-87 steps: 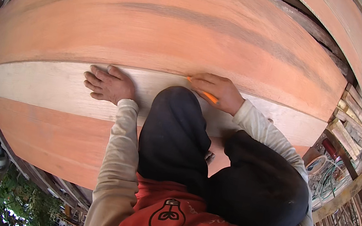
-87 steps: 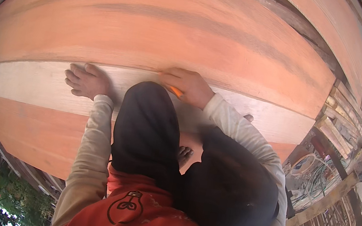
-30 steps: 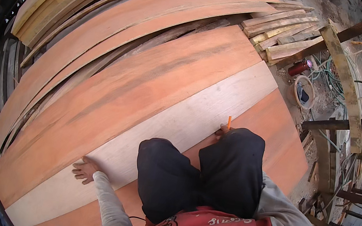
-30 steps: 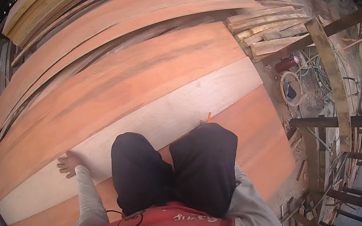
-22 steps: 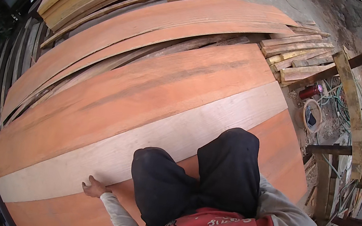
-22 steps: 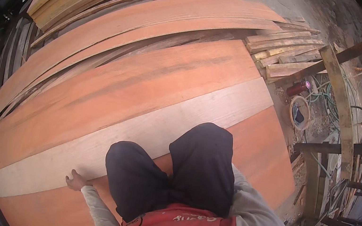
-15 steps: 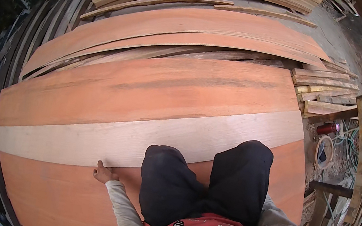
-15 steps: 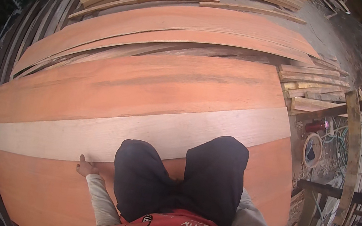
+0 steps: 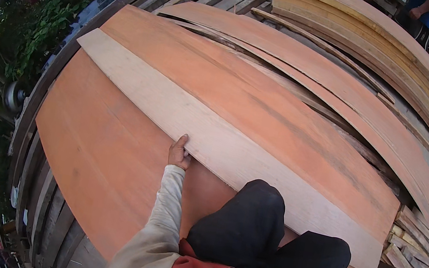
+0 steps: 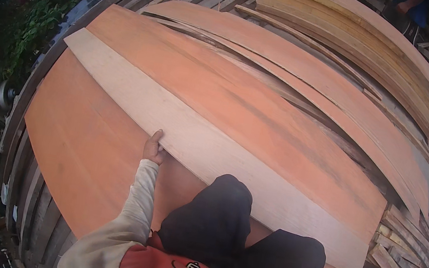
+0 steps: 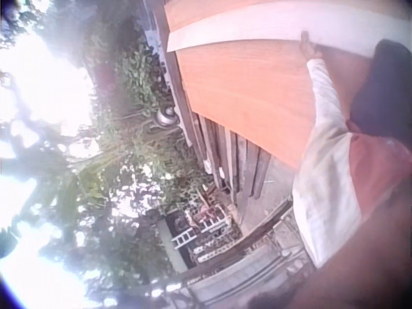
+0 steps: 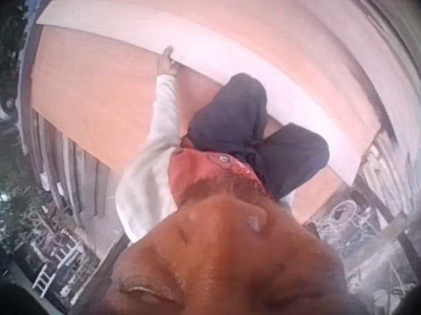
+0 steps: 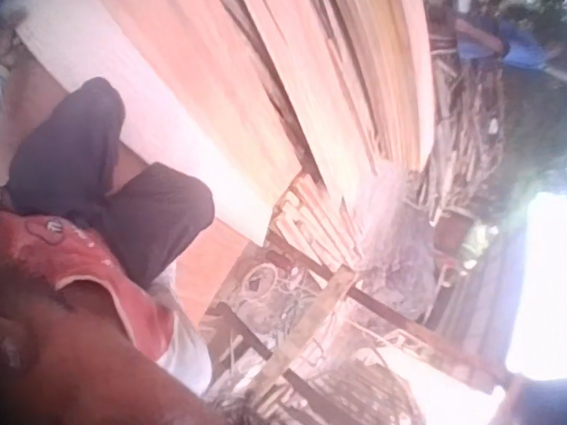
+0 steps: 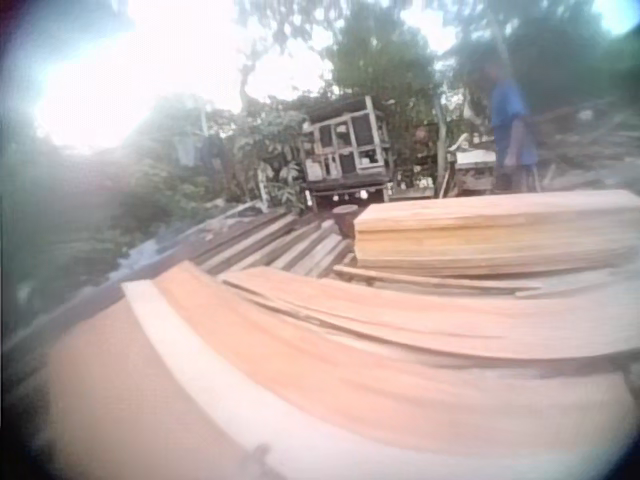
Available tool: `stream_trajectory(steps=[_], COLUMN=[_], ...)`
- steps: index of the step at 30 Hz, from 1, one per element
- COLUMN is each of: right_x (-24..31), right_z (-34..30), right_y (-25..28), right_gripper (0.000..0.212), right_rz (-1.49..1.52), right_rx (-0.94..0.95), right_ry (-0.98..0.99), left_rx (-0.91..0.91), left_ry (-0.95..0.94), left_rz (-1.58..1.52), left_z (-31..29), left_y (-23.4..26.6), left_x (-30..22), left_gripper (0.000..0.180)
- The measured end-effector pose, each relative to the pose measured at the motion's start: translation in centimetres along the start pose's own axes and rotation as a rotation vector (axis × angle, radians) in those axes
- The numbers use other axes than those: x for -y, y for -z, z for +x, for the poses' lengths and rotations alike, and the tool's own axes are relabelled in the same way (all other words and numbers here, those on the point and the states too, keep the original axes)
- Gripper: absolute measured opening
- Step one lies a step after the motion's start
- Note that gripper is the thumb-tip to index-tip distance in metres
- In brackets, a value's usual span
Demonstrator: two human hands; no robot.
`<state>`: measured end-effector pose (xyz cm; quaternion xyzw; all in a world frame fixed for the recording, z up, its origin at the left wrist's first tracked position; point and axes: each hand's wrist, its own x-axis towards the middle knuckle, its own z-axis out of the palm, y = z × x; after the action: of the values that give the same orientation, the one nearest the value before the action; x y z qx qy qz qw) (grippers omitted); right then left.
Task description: The person marks lines on a wooden board using a pencil while keeping it steady by hand and with their legs.
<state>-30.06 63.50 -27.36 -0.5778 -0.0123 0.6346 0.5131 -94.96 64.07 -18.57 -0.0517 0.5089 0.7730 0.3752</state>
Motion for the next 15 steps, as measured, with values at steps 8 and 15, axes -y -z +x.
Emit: stream_trajectory(steps=[8, 15], right_x=[8.2, 10.6], right_z=[3.9, 6.5], right_y=[2.5, -5.6], right_gripper=[0.037, 0.032], right_rz=[0.049, 0.065], right_rx=[0.353, 0.189], right_ry=[0.172, 0.36], left_rx=[0.224, 0.295], left_ry=[-0.039, 0.059], left_rz=[-0.232, -0.221], left_z=[-0.1, 6.8], left_y=[-6.9, -15.1], left_x=[-0.4, -1.7], left_gripper=[0.014, 0.009])
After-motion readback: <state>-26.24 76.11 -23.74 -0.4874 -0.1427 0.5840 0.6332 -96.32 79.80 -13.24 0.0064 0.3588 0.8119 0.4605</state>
